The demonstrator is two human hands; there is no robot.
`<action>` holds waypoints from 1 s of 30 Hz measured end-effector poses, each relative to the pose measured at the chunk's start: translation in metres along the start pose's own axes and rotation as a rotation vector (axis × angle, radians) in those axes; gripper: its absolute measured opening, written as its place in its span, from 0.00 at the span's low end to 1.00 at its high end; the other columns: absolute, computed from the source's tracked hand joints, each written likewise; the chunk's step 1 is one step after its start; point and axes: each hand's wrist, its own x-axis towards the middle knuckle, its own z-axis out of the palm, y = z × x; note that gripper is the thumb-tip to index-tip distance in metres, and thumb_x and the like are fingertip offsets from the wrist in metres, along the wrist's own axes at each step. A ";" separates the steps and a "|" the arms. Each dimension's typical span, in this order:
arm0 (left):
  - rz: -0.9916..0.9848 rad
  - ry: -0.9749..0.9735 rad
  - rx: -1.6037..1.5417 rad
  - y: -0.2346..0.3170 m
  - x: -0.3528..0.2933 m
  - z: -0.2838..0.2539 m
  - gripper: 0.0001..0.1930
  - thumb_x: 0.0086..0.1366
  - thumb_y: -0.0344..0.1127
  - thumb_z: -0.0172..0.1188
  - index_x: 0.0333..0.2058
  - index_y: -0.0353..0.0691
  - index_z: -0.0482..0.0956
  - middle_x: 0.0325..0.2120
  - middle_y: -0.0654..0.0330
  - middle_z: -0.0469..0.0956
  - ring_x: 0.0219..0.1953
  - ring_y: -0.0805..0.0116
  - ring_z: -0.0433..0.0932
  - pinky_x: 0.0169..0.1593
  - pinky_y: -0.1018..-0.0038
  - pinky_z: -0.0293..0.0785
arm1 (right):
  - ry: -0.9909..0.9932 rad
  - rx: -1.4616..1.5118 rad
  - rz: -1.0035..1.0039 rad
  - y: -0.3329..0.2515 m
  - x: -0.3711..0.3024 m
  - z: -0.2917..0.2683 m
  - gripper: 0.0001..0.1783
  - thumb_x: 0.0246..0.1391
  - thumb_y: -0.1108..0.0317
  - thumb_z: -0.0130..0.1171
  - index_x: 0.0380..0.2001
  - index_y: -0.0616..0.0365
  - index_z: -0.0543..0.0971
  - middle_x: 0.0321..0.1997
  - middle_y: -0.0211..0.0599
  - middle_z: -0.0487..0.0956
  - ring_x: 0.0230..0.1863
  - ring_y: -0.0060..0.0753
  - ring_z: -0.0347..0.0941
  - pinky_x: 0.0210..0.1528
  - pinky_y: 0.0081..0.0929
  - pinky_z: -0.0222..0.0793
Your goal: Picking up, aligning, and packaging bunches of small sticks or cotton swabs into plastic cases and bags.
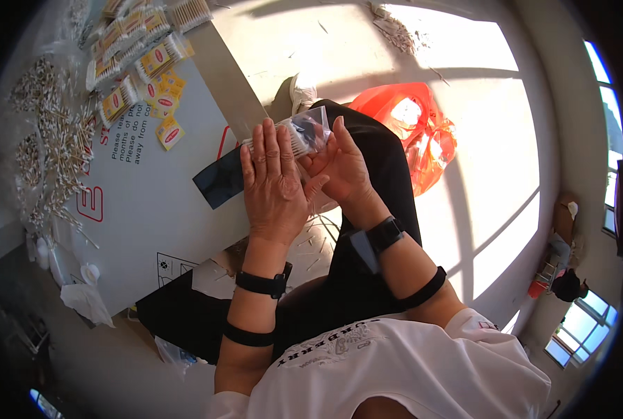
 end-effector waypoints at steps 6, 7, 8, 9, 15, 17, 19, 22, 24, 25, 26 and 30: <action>0.060 -0.065 0.154 0.000 0.008 -0.002 0.45 0.66 0.65 0.43 0.69 0.34 0.47 0.69 0.45 0.47 0.72 0.48 0.45 0.71 0.51 0.37 | -0.028 0.032 0.059 -0.004 0.002 -0.003 0.34 0.67 0.44 0.42 0.61 0.63 0.67 0.61 0.44 0.73 0.62 0.38 0.68 0.66 0.34 0.60; 0.050 -0.057 0.149 0.002 0.007 -0.002 0.45 0.67 0.64 0.43 0.69 0.34 0.47 0.69 0.44 0.47 0.72 0.48 0.45 0.71 0.50 0.37 | -0.035 0.061 0.053 -0.003 0.003 -0.002 0.34 0.67 0.44 0.42 0.61 0.63 0.67 0.61 0.44 0.73 0.62 0.38 0.68 0.66 0.34 0.60; 0.039 -0.047 0.142 0.003 0.007 -0.001 0.44 0.67 0.64 0.44 0.69 0.34 0.47 0.69 0.44 0.47 0.72 0.47 0.45 0.71 0.50 0.38 | -0.009 0.030 0.061 -0.003 0.002 -0.002 0.34 0.67 0.44 0.41 0.61 0.63 0.67 0.61 0.44 0.73 0.62 0.38 0.69 0.65 0.33 0.61; 0.050 -0.059 0.161 0.004 0.007 0.000 0.44 0.67 0.64 0.44 0.69 0.34 0.47 0.69 0.44 0.47 0.72 0.47 0.45 0.71 0.50 0.38 | 0.018 -0.004 0.070 -0.003 0.002 -0.001 0.34 0.67 0.44 0.41 0.61 0.63 0.67 0.60 0.44 0.73 0.61 0.37 0.69 0.64 0.32 0.62; 0.009 -0.056 0.218 0.003 0.010 -0.002 0.45 0.67 0.63 0.45 0.68 0.33 0.47 0.69 0.41 0.47 0.72 0.46 0.44 0.71 0.49 0.36 | -0.004 0.089 0.051 0.005 0.003 -0.002 0.24 0.66 0.55 0.50 0.58 0.61 0.69 0.51 0.39 0.78 0.51 0.29 0.74 0.51 0.28 0.69; 0.008 -0.097 0.181 0.005 0.011 -0.005 0.44 0.68 0.62 0.44 0.68 0.33 0.46 0.69 0.41 0.46 0.72 0.46 0.44 0.71 0.49 0.35 | -0.022 0.121 0.040 0.005 0.003 -0.008 0.23 0.66 0.58 0.51 0.57 0.60 0.70 0.51 0.38 0.78 0.51 0.29 0.74 0.52 0.28 0.69; -0.002 -0.076 0.165 0.006 0.014 -0.012 0.43 0.68 0.62 0.43 0.69 0.33 0.46 0.69 0.41 0.46 0.72 0.46 0.43 0.71 0.49 0.35 | -0.037 0.154 0.027 0.005 0.003 -0.009 0.21 0.65 0.60 0.52 0.56 0.60 0.71 0.51 0.37 0.78 0.51 0.29 0.74 0.53 0.29 0.69; -0.043 -0.014 0.083 0.004 0.027 -0.017 0.40 0.71 0.60 0.40 0.69 0.33 0.47 0.69 0.41 0.46 0.72 0.46 0.43 0.71 0.50 0.35 | 0.038 0.244 0.026 0.007 0.002 0.001 0.24 0.66 0.53 0.49 0.57 0.58 0.71 0.57 0.41 0.75 0.58 0.34 0.71 0.62 0.30 0.64; -0.072 0.022 0.030 -0.005 0.039 -0.017 0.38 0.72 0.58 0.38 0.68 0.34 0.48 0.69 0.41 0.46 0.72 0.46 0.43 0.71 0.51 0.36 | 0.081 0.226 0.009 0.006 0.001 0.011 0.26 0.66 0.47 0.47 0.55 0.57 0.72 0.57 0.41 0.76 0.59 0.34 0.70 0.64 0.32 0.61; -0.138 0.135 -0.118 -0.013 0.048 -0.015 0.36 0.73 0.57 0.36 0.68 0.34 0.50 0.69 0.41 0.47 0.72 0.46 0.43 0.71 0.52 0.36 | 0.079 0.236 0.004 0.007 0.003 0.011 0.26 0.66 0.47 0.47 0.55 0.57 0.72 0.57 0.41 0.76 0.59 0.34 0.70 0.64 0.32 0.61; -0.203 0.241 -0.262 -0.013 0.058 -0.012 0.34 0.74 0.55 0.33 0.68 0.34 0.51 0.69 0.41 0.47 0.72 0.46 0.43 0.71 0.53 0.36 | 0.047 0.245 -0.011 0.007 0.006 0.010 0.29 0.66 0.44 0.45 0.55 0.57 0.72 0.58 0.42 0.75 0.60 0.35 0.68 0.66 0.33 0.59; -0.165 0.265 -0.019 -0.010 0.085 0.005 0.33 0.75 0.54 0.30 0.66 0.33 0.54 0.69 0.40 0.47 0.72 0.46 0.43 0.71 0.54 0.39 | 0.002 0.362 -0.025 0.010 0.015 0.011 0.40 0.63 0.38 0.45 0.63 0.63 0.60 0.56 0.41 0.74 0.60 0.34 0.67 0.66 0.33 0.59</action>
